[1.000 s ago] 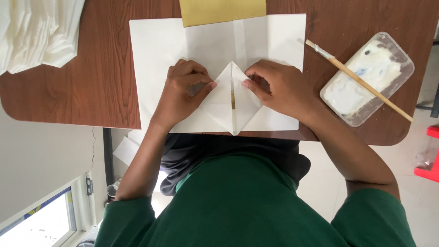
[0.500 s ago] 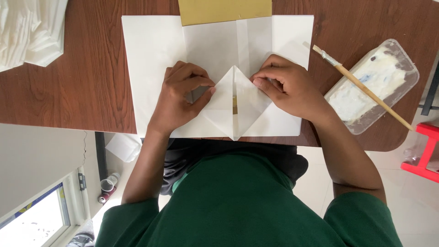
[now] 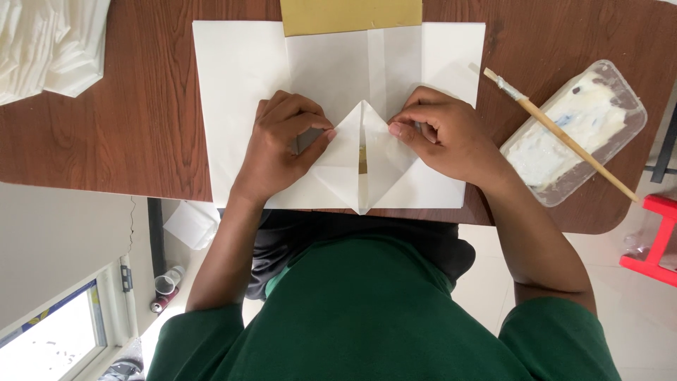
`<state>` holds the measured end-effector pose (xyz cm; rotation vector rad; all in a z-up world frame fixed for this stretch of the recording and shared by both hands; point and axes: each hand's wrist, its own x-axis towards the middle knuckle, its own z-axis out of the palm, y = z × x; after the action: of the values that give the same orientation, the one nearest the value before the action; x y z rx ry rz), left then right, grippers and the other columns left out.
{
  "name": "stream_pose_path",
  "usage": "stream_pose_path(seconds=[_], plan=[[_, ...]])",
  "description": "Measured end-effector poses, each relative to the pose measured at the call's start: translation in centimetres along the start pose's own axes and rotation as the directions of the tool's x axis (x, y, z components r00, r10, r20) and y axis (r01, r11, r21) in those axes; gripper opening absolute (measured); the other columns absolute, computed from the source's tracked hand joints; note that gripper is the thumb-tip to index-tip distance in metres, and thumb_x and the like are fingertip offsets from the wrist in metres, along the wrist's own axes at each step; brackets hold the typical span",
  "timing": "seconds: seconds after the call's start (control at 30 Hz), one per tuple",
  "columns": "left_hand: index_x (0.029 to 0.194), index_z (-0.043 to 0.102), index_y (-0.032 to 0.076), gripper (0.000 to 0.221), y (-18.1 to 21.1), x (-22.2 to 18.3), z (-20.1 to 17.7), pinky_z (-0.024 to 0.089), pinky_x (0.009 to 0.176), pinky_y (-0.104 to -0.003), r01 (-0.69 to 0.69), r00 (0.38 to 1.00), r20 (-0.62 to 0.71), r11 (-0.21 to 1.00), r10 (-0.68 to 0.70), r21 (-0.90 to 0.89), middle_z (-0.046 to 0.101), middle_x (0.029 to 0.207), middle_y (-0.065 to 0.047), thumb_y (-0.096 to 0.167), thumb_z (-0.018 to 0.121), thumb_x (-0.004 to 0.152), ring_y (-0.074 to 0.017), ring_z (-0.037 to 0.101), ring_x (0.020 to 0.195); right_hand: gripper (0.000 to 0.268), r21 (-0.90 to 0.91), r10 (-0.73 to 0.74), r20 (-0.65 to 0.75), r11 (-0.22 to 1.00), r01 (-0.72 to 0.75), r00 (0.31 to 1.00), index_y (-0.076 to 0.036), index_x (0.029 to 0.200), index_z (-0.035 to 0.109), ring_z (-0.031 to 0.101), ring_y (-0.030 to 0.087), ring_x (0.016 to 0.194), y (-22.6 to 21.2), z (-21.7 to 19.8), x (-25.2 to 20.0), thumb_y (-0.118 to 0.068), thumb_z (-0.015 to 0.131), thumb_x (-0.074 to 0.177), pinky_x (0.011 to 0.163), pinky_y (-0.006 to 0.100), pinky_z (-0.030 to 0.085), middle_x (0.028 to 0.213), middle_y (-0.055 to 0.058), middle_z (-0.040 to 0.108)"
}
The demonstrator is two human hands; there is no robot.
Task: Folding and gluing white sheets to assemble a bag
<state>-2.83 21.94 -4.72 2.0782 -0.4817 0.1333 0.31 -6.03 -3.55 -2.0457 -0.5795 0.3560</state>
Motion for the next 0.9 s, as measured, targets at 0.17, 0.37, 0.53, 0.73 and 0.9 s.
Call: stream_pose_path(seconds=[0.17,0.37,0.53,0.73,0.9], plan=[[0.091,0.078,0.005,0.006,0.3,0.1,-0.2,0.043,0.081,-0.04,-0.009,1.0,0.015,1.0,0.009,0.003,0.068,0.091,-0.009,-0.001,0.079,0.089,-0.0293,0.061,0.09,0.009,-0.008,0.011,0.01,1.0,-0.011,1.0,0.002,0.097,0.076,0.05,0.013,0.052,-0.2,0.0,0.0,-0.002,0.068,0.1,0.045,0.025,0.039,0.087,0.01,0.064],[0.097,0.078,0.006,0.008,1.9,0.6,-0.9,0.045,0.081,-0.041,0.008,0.998,0.064,0.998,-0.012,0.063,0.069,0.095,-0.009,0.002,0.078,0.09,-0.03,0.062,0.091,0.005,0.0,0.038,-0.01,0.999,-0.038,0.999,0.002,0.096,0.074,0.053,0.015,0.057,-0.6,0.2,-0.2,-0.002,0.07,0.098,0.048,0.026,0.041,0.087,0.01,0.063],[0.105,0.079,0.005,0.017,3.6,2.1,-1.7,0.048,0.081,-0.045,0.015,0.994,0.104,0.986,-0.032,0.165,0.07,0.096,-0.011,0.003,0.08,0.089,-0.031,0.064,0.092,0.004,0.015,0.039,-0.018,0.999,-0.039,0.999,0.002,0.097,0.073,0.061,0.019,0.066,-0.7,0.2,-0.3,-0.001,0.071,0.098,0.054,0.026,0.045,0.089,0.011,0.063],[0.132,0.067,0.003,0.042,4.5,4.0,-3.7,0.045,0.091,-0.053,0.042,0.851,0.474,0.928,-0.227,0.369,0.067,0.12,-0.018,0.029,0.068,0.099,-0.038,0.06,0.115,0.004,-0.036,0.028,-0.004,0.999,-0.028,1.0,-0.004,0.101,0.071,0.058,0.021,0.062,-0.7,0.2,-0.3,-0.005,0.068,0.101,0.053,0.03,0.046,0.089,0.011,0.061],[0.138,0.063,0.007,0.05,6.4,4.3,-5.4,0.046,0.088,-0.05,-0.308,0.844,0.536,0.82,0.003,0.481,0.066,0.13,-0.016,0.046,0.054,0.107,-0.0365,0.06,0.117,0.013,-0.153,0.106,-0.015,0.982,-0.107,0.994,-0.015,0.095,0.071,0.048,0.011,0.059,-0.3,0.5,-0.5,-0.026,0.069,0.104,0.063,0.028,0.042,0.076,-0.006,0.063]])
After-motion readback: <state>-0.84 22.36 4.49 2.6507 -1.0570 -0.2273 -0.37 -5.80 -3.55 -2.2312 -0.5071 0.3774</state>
